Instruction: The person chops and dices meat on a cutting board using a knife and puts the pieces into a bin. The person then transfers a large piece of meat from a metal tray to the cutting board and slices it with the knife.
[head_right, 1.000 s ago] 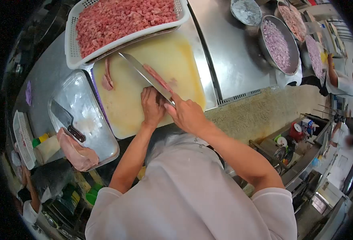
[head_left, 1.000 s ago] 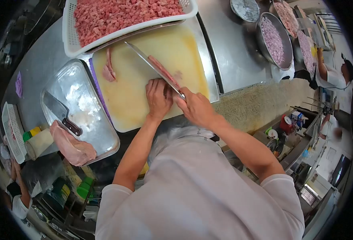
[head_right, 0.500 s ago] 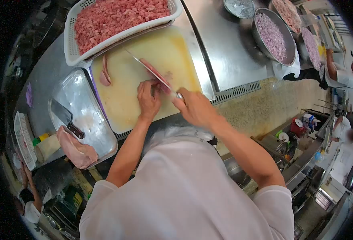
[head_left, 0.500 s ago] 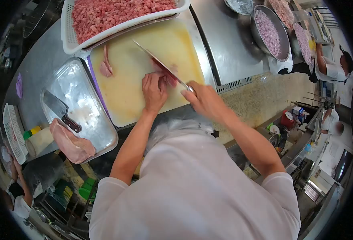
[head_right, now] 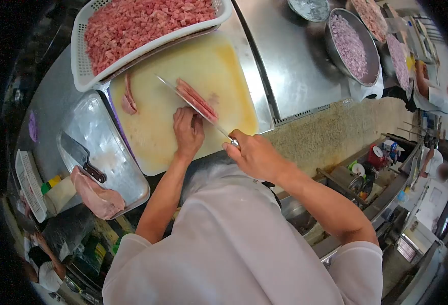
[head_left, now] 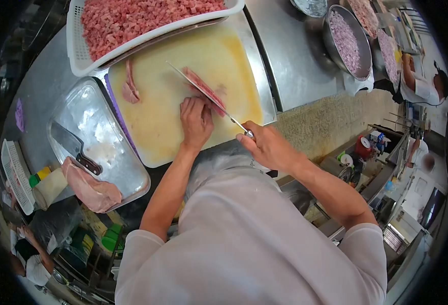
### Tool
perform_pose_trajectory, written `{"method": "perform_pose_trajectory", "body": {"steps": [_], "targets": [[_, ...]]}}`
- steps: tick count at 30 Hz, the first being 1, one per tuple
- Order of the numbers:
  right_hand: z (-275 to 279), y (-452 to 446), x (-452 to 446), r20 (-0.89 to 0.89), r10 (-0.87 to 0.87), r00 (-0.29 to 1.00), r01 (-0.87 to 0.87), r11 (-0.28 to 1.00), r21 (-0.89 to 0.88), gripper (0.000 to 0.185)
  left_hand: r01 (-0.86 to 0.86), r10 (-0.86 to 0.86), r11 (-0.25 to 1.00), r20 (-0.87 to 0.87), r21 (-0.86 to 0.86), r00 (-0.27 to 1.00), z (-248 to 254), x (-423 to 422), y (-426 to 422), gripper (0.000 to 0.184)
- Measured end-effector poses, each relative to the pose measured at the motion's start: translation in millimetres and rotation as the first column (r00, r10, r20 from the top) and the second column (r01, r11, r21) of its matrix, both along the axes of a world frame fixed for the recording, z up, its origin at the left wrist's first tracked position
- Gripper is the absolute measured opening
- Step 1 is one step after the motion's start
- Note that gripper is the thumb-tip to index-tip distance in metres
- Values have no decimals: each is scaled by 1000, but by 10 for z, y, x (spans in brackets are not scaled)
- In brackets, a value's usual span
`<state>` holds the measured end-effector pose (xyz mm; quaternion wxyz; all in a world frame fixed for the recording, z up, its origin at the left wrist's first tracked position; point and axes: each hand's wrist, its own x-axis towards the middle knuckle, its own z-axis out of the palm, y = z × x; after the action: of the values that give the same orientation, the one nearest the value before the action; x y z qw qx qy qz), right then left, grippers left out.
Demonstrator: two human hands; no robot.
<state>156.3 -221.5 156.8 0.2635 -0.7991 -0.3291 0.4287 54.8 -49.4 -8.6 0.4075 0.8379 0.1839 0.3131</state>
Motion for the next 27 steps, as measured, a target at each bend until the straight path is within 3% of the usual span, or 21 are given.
{"method": "perform_pose_trajectory", "body": {"steps": [6,9,12,15,18,24,26,27], "targets": [[-490,319,-6,117,1,993,-11,996,86,35,22,-22,999,4,-25,1000,-41,-31,17,12],[-471,246,31,116,12,993,-22,997,80,37,0,0,1000,-15,-29,1000,-41,-26,-22,10],[-82,-21,-40,-60,-40,997,36,998,-55,40,-20,18,999,-30,-45,999,-18,-27,-38,9],[-699,-48,-4,87,19,996,-33,985,172,44,-11,11,1000,2,-22,1000,-33,23,7,8],[-746,221,36,150,27,988,-50,988,148,45,-36,36,999,-7,-10,999,-74,-27,-27,9],[-656,5,378,-23,-121,992,123,983,135,40,-119,121,992,-76,36,990,-68,150,-83,10],[-627,-107,363,26,-136,990,132,984,122,40,-145,160,983,-140,114,977,-45,245,-107,12],[-568,-142,341,66,-127,990,120,988,92,42,-163,167,986,-132,44,977,4,236,-123,11]]}}
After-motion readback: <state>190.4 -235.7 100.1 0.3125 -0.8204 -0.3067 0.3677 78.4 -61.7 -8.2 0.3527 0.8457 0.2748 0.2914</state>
